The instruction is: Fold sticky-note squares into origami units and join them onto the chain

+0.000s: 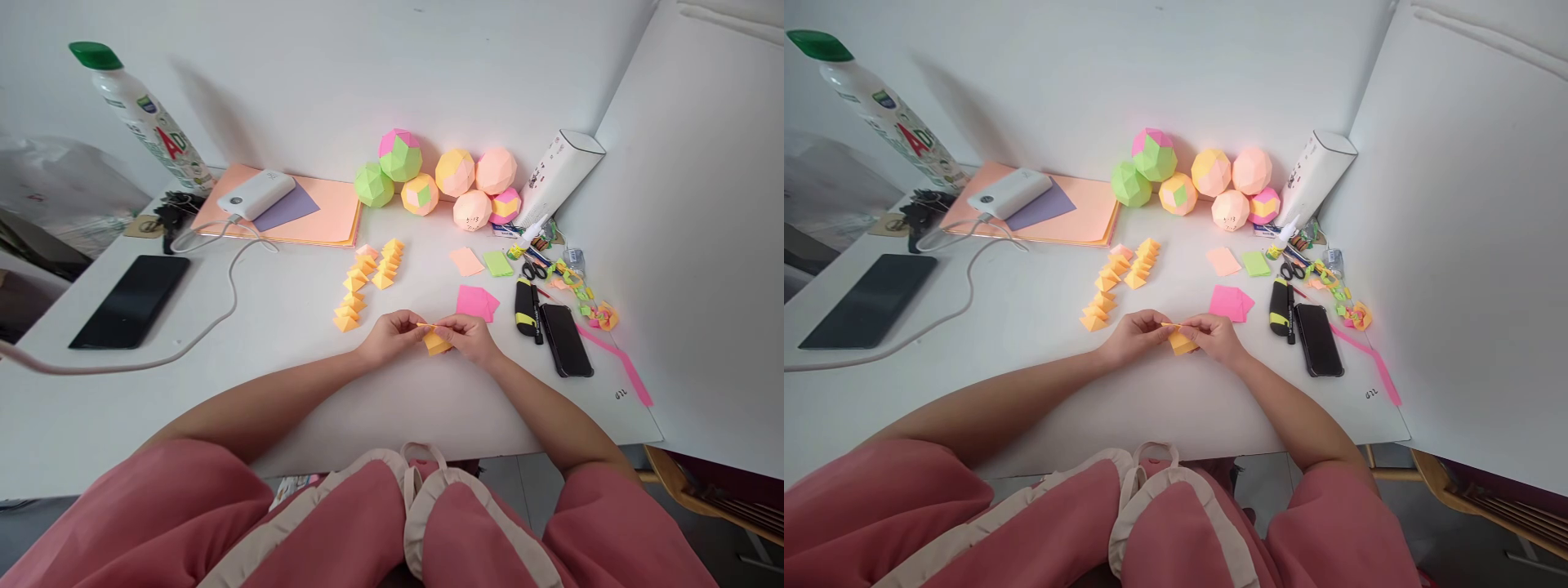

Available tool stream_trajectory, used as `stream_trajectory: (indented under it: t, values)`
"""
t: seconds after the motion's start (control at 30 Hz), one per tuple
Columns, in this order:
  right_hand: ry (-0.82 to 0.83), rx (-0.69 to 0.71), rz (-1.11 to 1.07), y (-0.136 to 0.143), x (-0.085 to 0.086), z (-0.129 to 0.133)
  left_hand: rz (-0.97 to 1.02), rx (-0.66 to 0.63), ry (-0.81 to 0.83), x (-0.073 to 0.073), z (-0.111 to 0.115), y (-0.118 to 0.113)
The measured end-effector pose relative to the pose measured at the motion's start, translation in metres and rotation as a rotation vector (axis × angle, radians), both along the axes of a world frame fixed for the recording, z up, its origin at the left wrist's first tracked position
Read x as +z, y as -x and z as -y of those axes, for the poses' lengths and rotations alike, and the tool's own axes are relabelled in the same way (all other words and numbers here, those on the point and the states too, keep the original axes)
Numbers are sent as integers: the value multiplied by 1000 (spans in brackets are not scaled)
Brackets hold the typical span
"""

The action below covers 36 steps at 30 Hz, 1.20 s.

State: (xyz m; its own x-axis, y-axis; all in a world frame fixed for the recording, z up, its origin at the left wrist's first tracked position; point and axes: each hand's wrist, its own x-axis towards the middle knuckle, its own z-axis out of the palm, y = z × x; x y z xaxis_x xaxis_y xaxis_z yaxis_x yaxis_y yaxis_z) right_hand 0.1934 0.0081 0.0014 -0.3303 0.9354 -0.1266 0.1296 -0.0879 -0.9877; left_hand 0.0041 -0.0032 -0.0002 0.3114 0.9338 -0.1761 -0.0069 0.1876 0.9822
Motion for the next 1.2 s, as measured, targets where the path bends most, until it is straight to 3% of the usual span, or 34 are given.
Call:
stream_trajectory:
  t: [0.23, 0.57, 0.83, 1.0, 1.2]
  values:
    - [33, 10, 0, 0, 3, -1, -34, 28, -49, -4, -2, 1]
    - [48, 21, -18, -2, 0, -5, -96, 26, -90, 2, 0, 2]
    - [24, 59, 4, 2, 2, -1, -101, -74, -153, 2, 4, 0]
    - [30, 64, -3, 4, 3, 0, -99, -33, -107, 2, 3, 0]
    - [48, 34, -44, 2, 5, -2, -44, 128, -66, 2, 1, 2]
